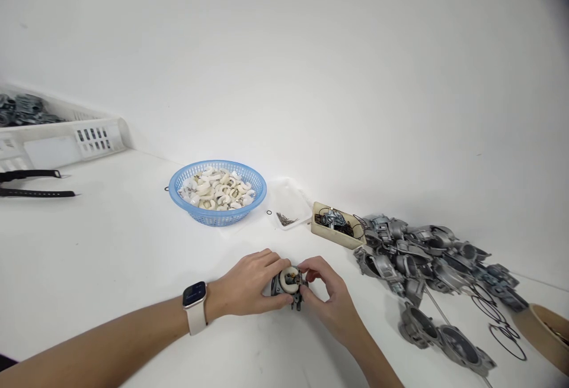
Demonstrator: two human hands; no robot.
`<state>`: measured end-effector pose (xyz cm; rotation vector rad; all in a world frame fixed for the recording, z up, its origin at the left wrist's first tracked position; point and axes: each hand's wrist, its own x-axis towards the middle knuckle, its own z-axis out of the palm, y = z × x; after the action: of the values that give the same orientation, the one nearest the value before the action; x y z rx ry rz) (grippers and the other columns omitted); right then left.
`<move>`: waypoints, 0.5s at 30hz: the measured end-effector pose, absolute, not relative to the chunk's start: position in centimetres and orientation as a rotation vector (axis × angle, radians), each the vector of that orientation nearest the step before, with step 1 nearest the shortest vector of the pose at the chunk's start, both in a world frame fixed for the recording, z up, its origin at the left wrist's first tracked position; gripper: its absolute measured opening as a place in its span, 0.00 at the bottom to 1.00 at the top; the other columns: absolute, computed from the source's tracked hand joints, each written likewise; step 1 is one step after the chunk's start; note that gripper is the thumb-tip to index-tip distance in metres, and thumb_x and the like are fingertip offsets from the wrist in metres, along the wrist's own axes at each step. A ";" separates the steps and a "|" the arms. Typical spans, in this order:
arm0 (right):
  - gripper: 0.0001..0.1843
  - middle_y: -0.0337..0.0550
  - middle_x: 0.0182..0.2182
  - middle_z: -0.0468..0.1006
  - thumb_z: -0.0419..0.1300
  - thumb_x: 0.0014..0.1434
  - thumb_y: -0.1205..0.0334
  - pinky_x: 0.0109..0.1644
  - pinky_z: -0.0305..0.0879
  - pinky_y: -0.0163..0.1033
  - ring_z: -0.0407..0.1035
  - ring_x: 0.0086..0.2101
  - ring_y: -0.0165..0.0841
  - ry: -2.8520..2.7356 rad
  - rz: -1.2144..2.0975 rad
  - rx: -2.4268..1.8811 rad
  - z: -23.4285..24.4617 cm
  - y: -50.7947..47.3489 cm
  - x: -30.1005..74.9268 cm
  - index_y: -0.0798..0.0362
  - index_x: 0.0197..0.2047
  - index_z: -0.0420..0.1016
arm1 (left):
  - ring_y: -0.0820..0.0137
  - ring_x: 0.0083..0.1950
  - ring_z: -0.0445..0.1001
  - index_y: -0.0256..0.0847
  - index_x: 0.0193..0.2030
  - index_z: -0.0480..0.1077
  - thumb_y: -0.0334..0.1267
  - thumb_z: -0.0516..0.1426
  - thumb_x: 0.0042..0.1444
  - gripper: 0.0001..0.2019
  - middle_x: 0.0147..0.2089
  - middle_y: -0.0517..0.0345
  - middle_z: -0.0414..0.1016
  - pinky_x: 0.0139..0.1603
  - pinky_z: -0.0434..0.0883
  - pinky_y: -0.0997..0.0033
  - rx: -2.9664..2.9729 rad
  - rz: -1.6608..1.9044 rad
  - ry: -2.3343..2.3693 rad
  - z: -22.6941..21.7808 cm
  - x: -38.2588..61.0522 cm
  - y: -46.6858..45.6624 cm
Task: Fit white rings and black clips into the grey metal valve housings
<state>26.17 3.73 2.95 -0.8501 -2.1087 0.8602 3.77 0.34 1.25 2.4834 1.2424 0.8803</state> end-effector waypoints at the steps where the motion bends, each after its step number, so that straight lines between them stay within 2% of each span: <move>1: 0.15 0.40 0.39 0.74 0.56 0.57 0.71 0.45 0.67 0.40 0.68 0.38 0.35 -2.111 0.860 -0.852 3.0 3.7 26.1 0.48 0.46 0.73 | 0.61 0.45 0.72 0.44 0.57 0.64 0.49 0.60 0.62 0.20 0.45 0.53 0.74 0.43 0.69 0.62 2.483 0.879 1.245 1.2 3.8 0.4; 15: 0.16 0.39 0.38 0.74 0.57 0.54 0.72 0.46 0.67 0.40 0.67 0.38 0.35 -2.130 0.903 -0.853 3.4 3.6 26.3 0.47 0.46 0.73 | 0.61 0.44 0.72 0.43 0.56 0.65 0.49 0.59 0.62 0.20 0.44 0.54 0.74 0.43 0.69 0.63 2.492 0.891 1.240 1.2 3.8 0.3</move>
<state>26.32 3.55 3.36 -0.8533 -2.1302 0.9034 3.76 0.35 1.21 2.4922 1.2400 0.8911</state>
